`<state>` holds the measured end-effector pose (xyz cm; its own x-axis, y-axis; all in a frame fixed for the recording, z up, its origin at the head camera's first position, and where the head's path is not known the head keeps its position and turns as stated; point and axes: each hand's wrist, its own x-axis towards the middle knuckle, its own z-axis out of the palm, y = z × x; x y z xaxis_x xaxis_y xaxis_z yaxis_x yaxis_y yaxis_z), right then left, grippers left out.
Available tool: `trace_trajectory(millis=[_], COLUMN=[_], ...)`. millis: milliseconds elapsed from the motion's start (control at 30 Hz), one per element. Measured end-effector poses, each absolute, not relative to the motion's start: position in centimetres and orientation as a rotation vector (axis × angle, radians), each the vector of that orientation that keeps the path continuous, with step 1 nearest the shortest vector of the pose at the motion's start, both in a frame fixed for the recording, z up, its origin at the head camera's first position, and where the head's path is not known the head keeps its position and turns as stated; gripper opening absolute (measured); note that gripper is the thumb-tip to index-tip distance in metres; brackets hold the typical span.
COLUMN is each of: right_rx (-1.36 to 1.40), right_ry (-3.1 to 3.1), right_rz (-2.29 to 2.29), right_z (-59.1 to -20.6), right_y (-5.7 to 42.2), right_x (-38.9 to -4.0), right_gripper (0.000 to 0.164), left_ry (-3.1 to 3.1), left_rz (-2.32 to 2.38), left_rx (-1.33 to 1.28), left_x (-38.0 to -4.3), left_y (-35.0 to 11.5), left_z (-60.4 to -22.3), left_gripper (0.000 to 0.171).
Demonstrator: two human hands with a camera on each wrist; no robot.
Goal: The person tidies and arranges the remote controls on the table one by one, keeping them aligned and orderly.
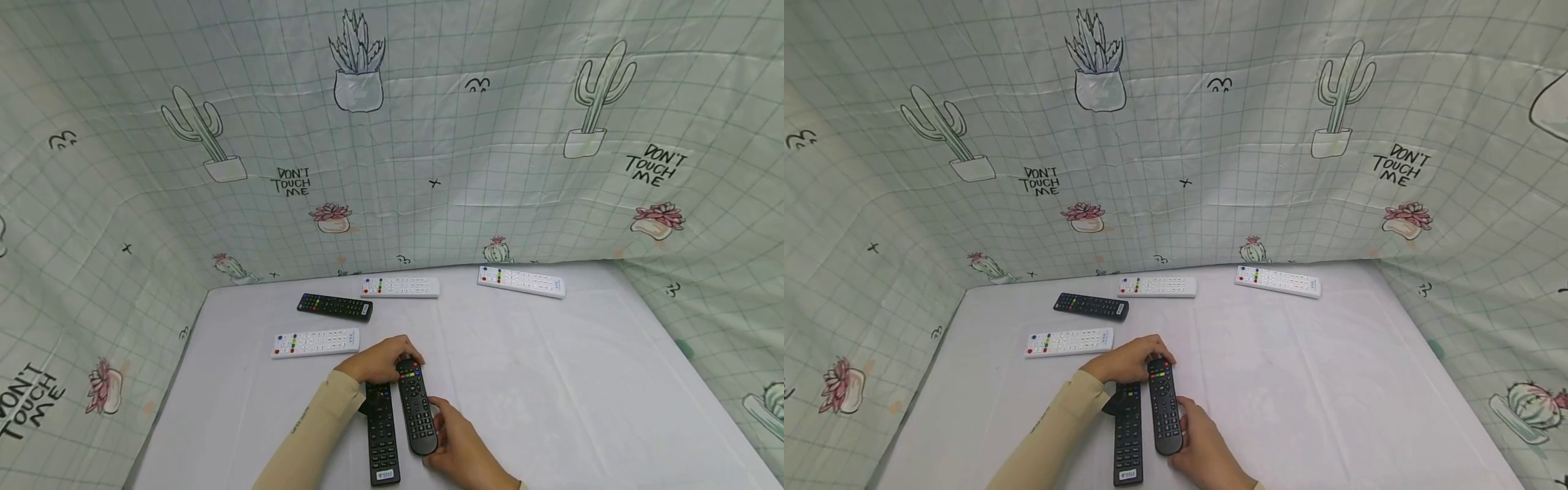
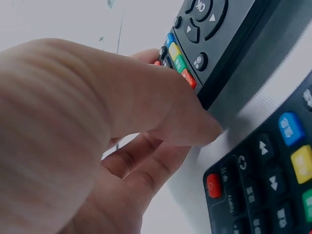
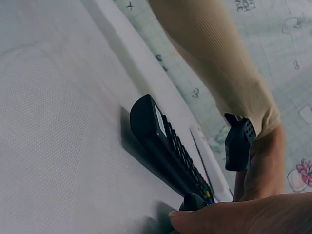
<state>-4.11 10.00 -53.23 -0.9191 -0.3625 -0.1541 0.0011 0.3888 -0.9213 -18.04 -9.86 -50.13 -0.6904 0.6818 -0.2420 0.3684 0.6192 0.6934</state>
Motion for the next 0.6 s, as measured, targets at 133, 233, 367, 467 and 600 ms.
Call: trace_trajectory(millis=[133,233,367,467,600], right_rx=[-0.337,-0.343,-0.347,-0.358,-0.36], right_ry=[2.346,2.348,2.35,2.358,2.344], right_rz=[-1.518,-1.503,-1.493,-1.487,-1.484], right_z=[-53.11,-53.01,-53.0,-53.05,-53.05], right_y=[9.92,9.9,9.86,9.85,9.86], right_x=[-4.14,-4.25,-4.31,-4.31,-4.32], right_gripper=[0.096,0.096,0.096,0.095,0.095], left_ry=[2.354,2.354,2.363,2.373,2.377], left_rz=[0.845,0.852,0.862,0.861,0.858], left_rx=[0.813,0.809,0.81,0.821,0.83], left_x=[-17.99,-17.93,-17.74,-17.63,-17.48], left_y=[-9.91,-9.92,-9.94,-9.95,-9.98], left_z=[-50.41,-50.54,-50.68,-50.74,-50.78], left_gripper=[0.05,0.051,0.051,0.051,0.051])
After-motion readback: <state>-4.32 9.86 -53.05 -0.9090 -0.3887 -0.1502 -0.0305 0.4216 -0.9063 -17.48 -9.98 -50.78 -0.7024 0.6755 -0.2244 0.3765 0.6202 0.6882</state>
